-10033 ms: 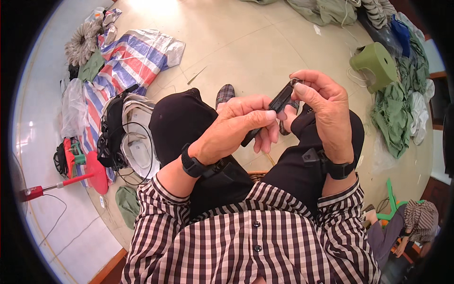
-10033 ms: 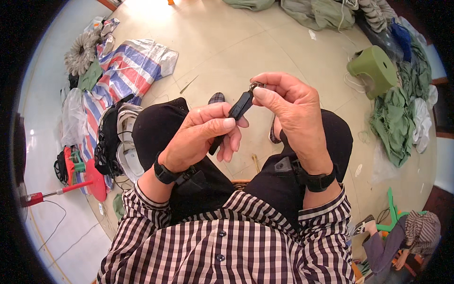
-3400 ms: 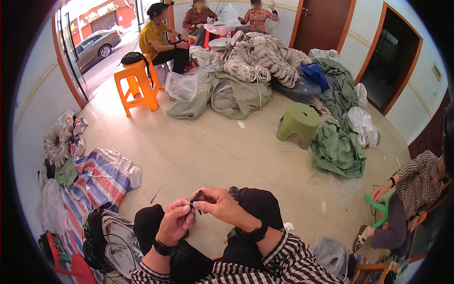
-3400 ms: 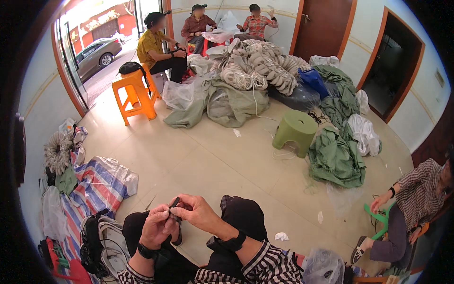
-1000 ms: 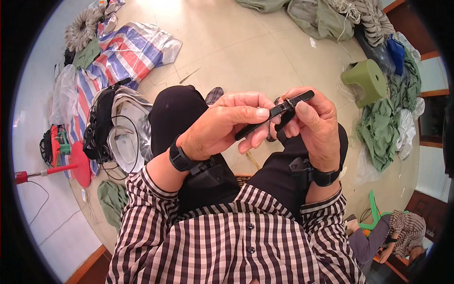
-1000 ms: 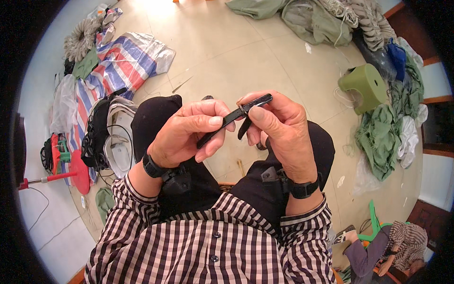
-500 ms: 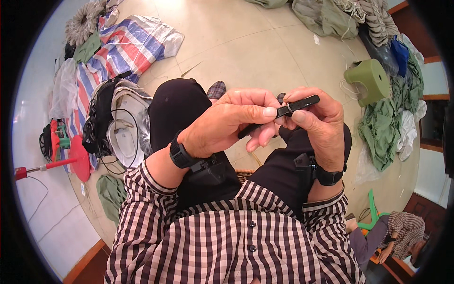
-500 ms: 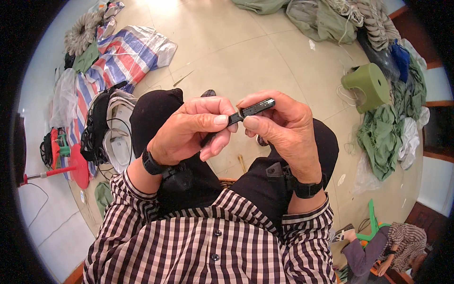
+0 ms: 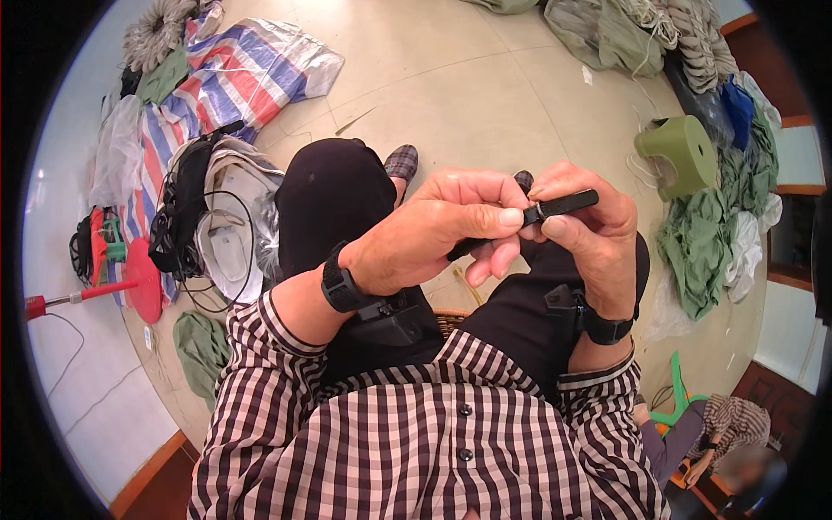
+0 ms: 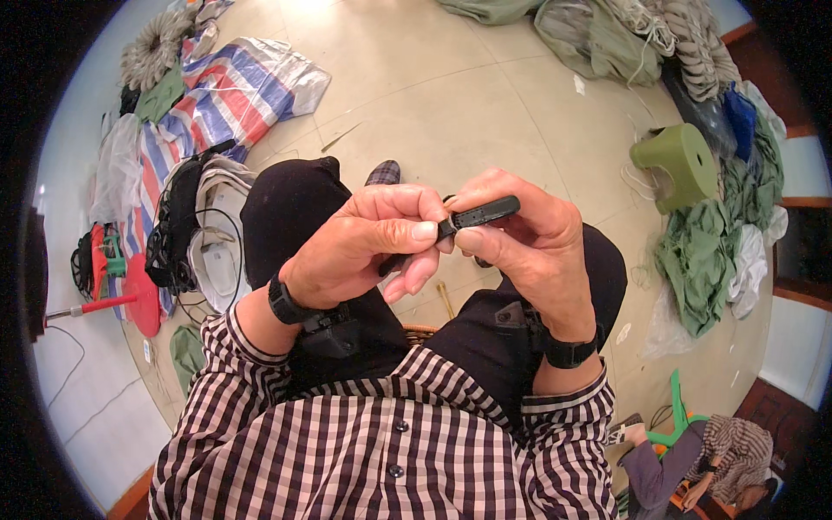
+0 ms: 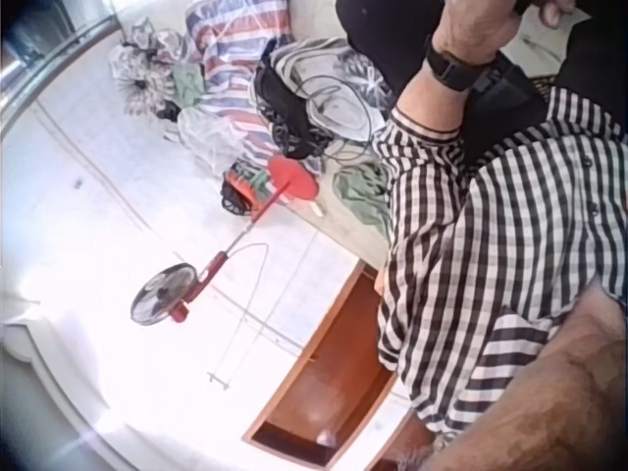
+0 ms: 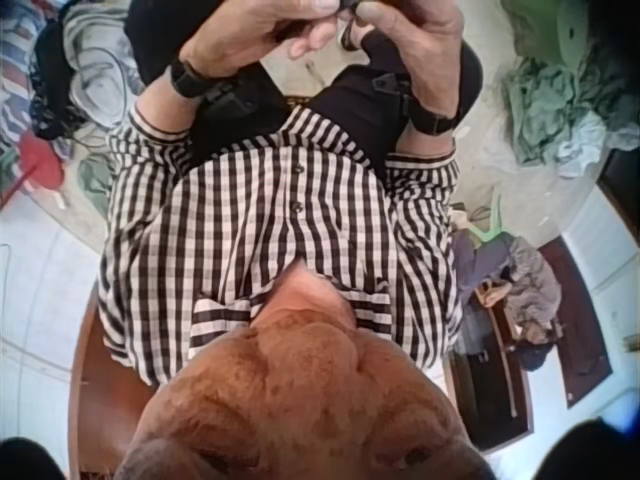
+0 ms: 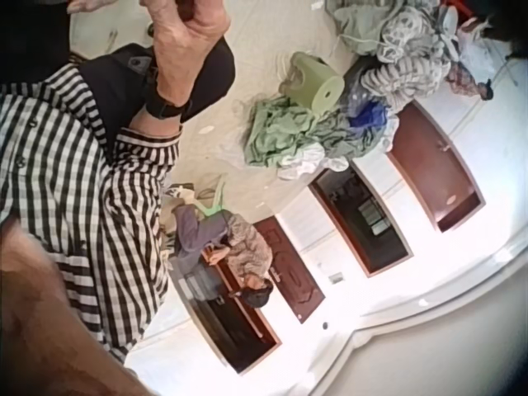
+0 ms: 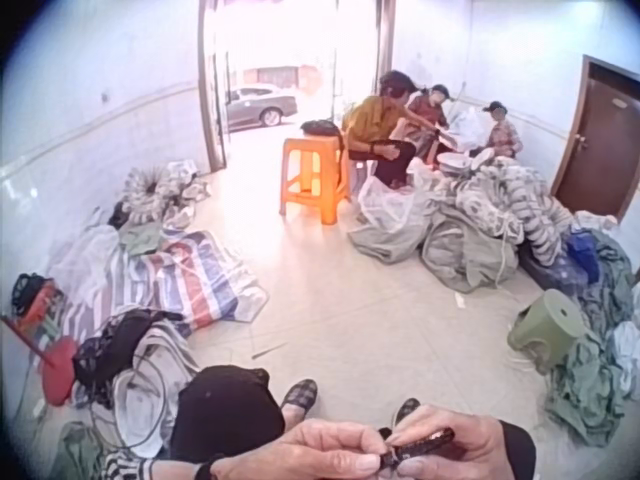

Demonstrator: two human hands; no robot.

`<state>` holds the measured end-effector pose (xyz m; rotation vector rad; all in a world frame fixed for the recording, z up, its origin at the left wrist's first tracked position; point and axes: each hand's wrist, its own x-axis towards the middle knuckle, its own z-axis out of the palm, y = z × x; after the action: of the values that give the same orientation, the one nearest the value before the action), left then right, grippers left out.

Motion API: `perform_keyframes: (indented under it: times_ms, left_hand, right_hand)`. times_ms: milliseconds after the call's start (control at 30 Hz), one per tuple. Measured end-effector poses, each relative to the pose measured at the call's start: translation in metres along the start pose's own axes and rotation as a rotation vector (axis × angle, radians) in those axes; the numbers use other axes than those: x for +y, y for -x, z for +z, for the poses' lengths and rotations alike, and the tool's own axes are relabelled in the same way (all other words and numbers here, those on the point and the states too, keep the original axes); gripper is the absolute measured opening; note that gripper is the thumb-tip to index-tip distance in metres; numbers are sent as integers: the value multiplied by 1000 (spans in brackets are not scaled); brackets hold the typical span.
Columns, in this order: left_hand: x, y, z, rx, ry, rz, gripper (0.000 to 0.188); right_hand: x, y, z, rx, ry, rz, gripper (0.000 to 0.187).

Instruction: The recorder is assembling small black strap components by attaching a plastic buckle or end-piece to a fabric or rubber strap.

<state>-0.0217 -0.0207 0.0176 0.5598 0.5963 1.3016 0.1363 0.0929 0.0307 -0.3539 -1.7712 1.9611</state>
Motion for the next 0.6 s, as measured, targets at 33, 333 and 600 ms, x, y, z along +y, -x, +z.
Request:
perform_keyframes:
  times_ms: [33,333,600]
  left_hand:
    - [0,0,0,-5,-11,4,17]
    - [-8,-3,-3,65,-415,237,17]
    - [-3,1,-1,65,-119,62,16]
  right_hand:
    - [0,-1,1,-2,-2,-1,19]
    - [-1,0,2,38,111,-9,19]
    - [-3,0,6,69,69,-5,19]
